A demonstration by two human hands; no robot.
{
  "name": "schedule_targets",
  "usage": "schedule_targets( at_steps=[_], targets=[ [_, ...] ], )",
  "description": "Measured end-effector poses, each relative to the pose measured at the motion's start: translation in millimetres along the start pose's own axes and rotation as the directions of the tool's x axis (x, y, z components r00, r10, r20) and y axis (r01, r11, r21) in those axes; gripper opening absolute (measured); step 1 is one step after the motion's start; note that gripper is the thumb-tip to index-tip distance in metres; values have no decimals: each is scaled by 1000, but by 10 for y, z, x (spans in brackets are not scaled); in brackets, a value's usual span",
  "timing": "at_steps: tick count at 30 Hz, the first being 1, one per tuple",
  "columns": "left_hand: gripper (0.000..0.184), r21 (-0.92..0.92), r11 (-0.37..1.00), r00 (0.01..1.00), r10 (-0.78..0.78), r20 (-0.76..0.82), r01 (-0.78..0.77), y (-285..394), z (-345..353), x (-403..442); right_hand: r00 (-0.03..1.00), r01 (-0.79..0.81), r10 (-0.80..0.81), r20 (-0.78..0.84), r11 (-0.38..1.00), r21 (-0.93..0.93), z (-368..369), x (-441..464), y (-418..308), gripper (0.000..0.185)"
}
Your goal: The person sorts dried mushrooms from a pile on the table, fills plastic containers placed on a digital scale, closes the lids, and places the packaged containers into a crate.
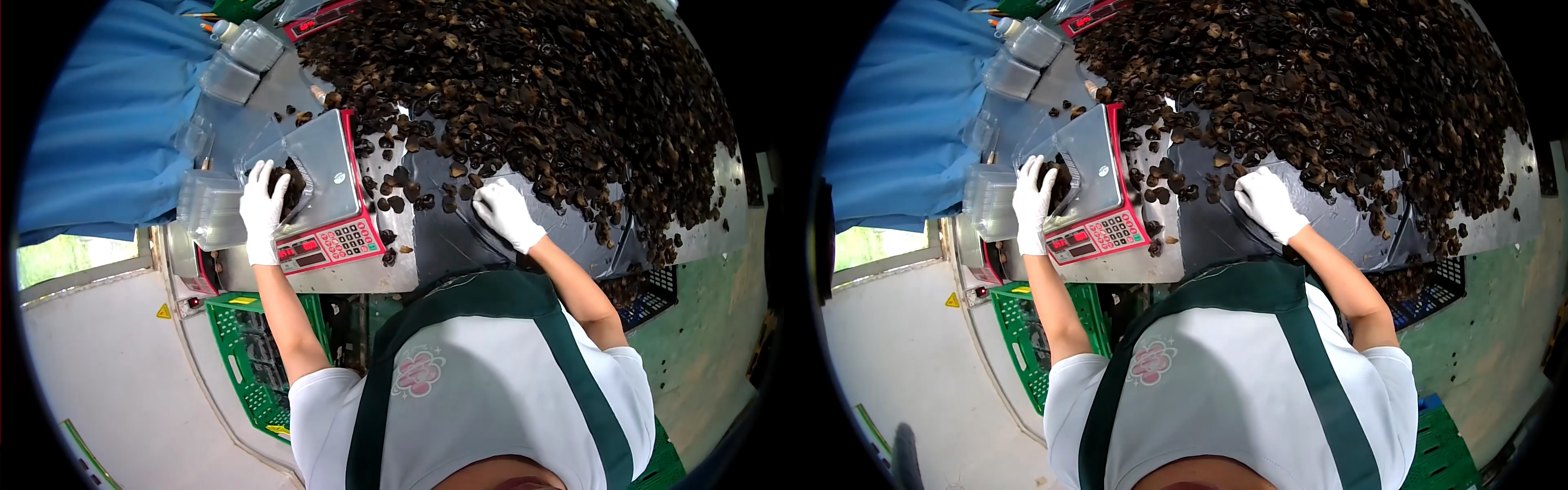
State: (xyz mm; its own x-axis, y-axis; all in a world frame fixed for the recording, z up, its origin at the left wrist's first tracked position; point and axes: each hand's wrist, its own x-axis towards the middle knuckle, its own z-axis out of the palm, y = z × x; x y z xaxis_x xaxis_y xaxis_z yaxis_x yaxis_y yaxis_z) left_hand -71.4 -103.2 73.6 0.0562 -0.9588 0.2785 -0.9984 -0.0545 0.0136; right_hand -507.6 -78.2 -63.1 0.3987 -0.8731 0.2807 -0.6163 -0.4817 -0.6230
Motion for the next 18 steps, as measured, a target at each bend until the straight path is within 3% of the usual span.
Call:
schedule_targets(
  at_steps=[4,5,6,8,10,11,14,16,17,18],
  targets=[
    [39,10,1000,970,22,-240,-20,172,-168,9,947,-320,311,74,916,244,-626,-150,8,18],
    [33,-88,991,935,62,-349,-98,254,-156,8,916,-402,387,108,892,208,-824,-211,36,18],
    [24,-440,898,952,-140,-274,6,476,-194,-26,909,-417,406,99,895,158,-982,-313,133,17],
    [16,-595,800,959,-103,-266,-79,841,-153,-104,833,-547,535,144,834,68,-1407,-480,181,16],
    [12,-644,759,984,-22,-179,-100,1209,68,-249,787,-570,603,132,792,-219,-1807,-758,319,13],
    [14,-680,724,993,62,-98,-112,1405,176,-346,783,-499,603,157,757,-421,-1996,-933,435,14],
    [27,-762,634,973,231,19,-136,1822,630,-607,643,-543,763,65,513,-665,-2327,-1629,922,16],
    [39,-653,708,958,266,-106,-269,1983,1016,-739,533,-562,843,72,416,-715,-2447,-1647,780,20],
    [47,-608,792,970,193,150,-63,2083,960,-819,620,-568,784,36,480,-669,-2363,-1638,730,24],
    [52,-541,840,956,192,224,-42,2089,1050,-873,698,-564,716,-6,545,-620,-2232,-1590,658,27]
  ],
)
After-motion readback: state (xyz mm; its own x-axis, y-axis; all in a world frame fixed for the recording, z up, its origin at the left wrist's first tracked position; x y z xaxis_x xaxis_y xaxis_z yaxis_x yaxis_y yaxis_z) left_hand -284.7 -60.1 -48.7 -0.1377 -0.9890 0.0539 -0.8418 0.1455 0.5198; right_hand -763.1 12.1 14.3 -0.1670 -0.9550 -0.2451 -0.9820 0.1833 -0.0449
